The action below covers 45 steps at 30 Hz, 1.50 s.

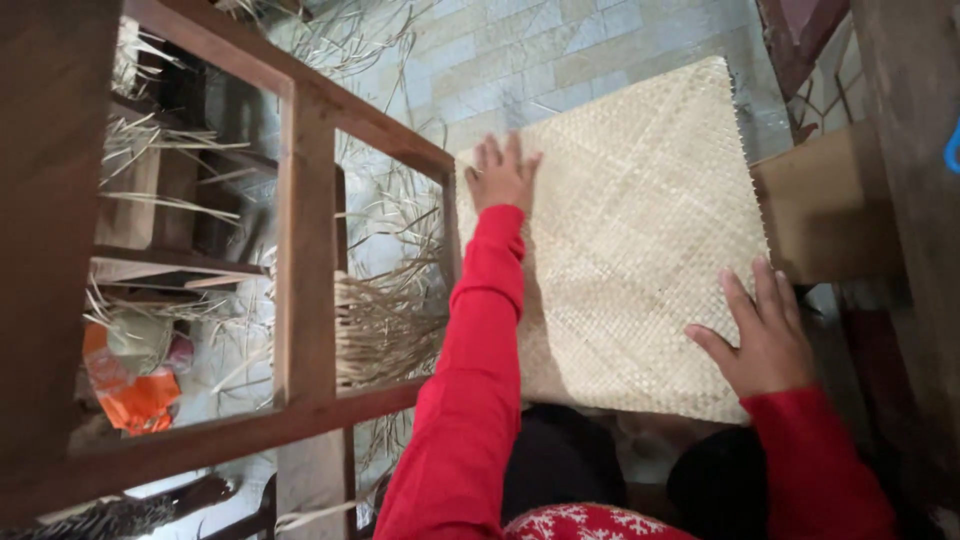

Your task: Attaching a woven mat to a wooden frame and trimming the edges with scissors

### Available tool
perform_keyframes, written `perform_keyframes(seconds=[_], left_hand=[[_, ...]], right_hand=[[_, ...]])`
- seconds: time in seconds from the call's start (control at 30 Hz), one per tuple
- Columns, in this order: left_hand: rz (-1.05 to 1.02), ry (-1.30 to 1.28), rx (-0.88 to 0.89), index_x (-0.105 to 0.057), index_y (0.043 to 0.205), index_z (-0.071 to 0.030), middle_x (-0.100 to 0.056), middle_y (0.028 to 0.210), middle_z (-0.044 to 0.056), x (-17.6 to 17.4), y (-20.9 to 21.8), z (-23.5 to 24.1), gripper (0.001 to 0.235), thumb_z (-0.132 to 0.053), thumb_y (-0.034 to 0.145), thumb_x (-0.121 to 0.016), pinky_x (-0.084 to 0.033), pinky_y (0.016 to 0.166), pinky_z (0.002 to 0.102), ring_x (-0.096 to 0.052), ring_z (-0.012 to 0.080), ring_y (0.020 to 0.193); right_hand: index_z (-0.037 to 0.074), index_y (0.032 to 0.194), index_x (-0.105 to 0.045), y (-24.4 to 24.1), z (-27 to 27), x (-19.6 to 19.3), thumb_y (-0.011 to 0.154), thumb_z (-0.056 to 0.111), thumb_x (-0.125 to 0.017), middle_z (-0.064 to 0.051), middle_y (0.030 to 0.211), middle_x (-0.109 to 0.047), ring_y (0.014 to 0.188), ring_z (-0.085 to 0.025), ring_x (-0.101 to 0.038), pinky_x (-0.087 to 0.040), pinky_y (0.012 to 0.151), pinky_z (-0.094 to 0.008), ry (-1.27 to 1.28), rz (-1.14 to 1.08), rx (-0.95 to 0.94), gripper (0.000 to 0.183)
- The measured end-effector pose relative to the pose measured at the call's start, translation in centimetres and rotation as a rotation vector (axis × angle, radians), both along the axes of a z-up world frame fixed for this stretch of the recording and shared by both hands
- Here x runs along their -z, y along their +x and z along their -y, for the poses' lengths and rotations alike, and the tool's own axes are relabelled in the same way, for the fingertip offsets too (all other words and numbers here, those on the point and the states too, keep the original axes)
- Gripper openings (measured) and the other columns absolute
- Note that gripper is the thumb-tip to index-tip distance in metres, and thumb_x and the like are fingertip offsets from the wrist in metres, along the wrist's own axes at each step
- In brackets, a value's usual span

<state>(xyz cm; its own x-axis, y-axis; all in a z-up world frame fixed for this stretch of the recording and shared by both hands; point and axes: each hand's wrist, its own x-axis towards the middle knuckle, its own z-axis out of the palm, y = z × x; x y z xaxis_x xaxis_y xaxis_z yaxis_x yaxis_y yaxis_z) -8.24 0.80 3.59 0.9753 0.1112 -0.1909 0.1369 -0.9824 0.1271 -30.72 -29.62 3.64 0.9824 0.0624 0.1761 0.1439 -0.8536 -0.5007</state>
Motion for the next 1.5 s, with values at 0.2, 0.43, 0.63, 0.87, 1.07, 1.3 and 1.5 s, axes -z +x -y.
perform_keyframes(seconds=[0.2, 0.43, 0.63, 0.87, 1.07, 1.3, 1.5], left_hand=[[0.566, 0.203, 0.044, -0.059, 0.083, -0.012, -0.060, 0.080, 0.016, 3.9, 5.0, -4.5, 0.054, -0.060, 0.082, -0.036, -0.044, 0.071, 0.049, -0.058, 0.0360, 0.078], [-0.252, 0.243, -0.051, -0.062, 0.107, -0.015, -0.059, 0.111, 0.012, -3.4, 6.3, -2.9, 0.070, -0.060, 0.086, -0.012, -0.018, 0.098, 0.054, -0.053, 0.0299, 0.107], [-0.221, 0.199, -0.090, -0.054, 0.117, -0.021, -0.038, 0.130, 0.009, -3.5, 6.5, -2.4, 0.057, -0.051, 0.086, -0.016, -0.001, 0.102, 0.056, -0.036, 0.0226, 0.122], [0.535, -0.349, 0.199, -0.052, 0.119, -0.006, -0.036, 0.135, 0.017, -7.0, -9.4, -5.4, 0.030, -0.019, 0.092, -0.048, -0.034, 0.103, 0.040, -0.037, 0.0307, 0.126], [0.670, -0.473, 0.232, -0.055, 0.112, -0.002, -0.058, 0.111, 0.017, -11.4, -30.6, -1.7, 0.051, 0.021, 0.073, -0.031, -0.045, 0.096, 0.040, -0.056, 0.0329, 0.106], [0.439, -0.366, -0.054, -0.063, 0.099, -0.007, -0.065, 0.097, 0.012, 0.2, -38.4, -6.8, 0.023, 0.002, 0.081, -0.052, -0.046, 0.085, 0.033, -0.061, 0.0265, 0.093], [0.644, -0.269, 0.143, -0.057, 0.095, -0.002, -0.061, 0.091, 0.014, -1.1, -36.8, -5.0, 0.017, 0.005, 0.086, -0.044, -0.047, 0.078, 0.035, -0.060, 0.0286, 0.083]], right_hand=[[0.008, 0.132, -0.045, 0.5, 0.3, 1.0, 0.070, 0.048, -0.057, -0.025, 0.143, -0.031, 0.123, -0.045, -0.037, -0.032, 0.102, -0.048, -0.027, 0.168, -0.023, 0.075], [0.010, 0.139, -0.026, 0.8, -0.2, -0.5, 0.056, 0.044, -0.067, -0.023, 0.145, -0.019, 0.128, -0.039, -0.027, -0.025, 0.100, -0.043, 0.219, -0.194, 0.169, 0.099], [0.002, 0.139, -0.025, 1.0, 1.0, 2.9, 0.058, 0.046, -0.067, -0.025, 0.144, -0.019, 0.129, -0.037, -0.028, -0.026, 0.100, -0.040, 0.172, -0.078, 0.100, 0.101], [-0.010, 0.139, -0.023, 1.3, 0.9, -0.3, 0.067, 0.037, -0.068, -0.040, 0.138, -0.013, 0.128, -0.053, -0.021, -0.023, 0.105, -0.049, 0.181, -0.074, -0.051, 0.097], [-0.010, 0.141, -0.029, -0.7, 3.1, -0.8, 0.094, 0.012, -0.073, -0.039, 0.132, -0.041, 0.113, -0.047, -0.048, -0.038, 0.091, -0.048, 0.245, 0.038, 0.029, 0.068], [-0.015, 0.135, -0.037, -0.5, 3.8, 2.0, 0.093, -0.006, -0.066, -0.033, 0.129, -0.043, 0.115, -0.038, -0.043, -0.035, 0.092, -0.042, 0.508, 0.027, 0.037, 0.052], [-0.014, 0.134, -0.050, -0.7, 3.5, -2.2, 0.079, -0.009, -0.071, -0.030, 0.120, -0.057, 0.107, -0.034, -0.053, -0.039, 0.089, -0.039, 0.408, 0.070, -0.030, 0.059]])
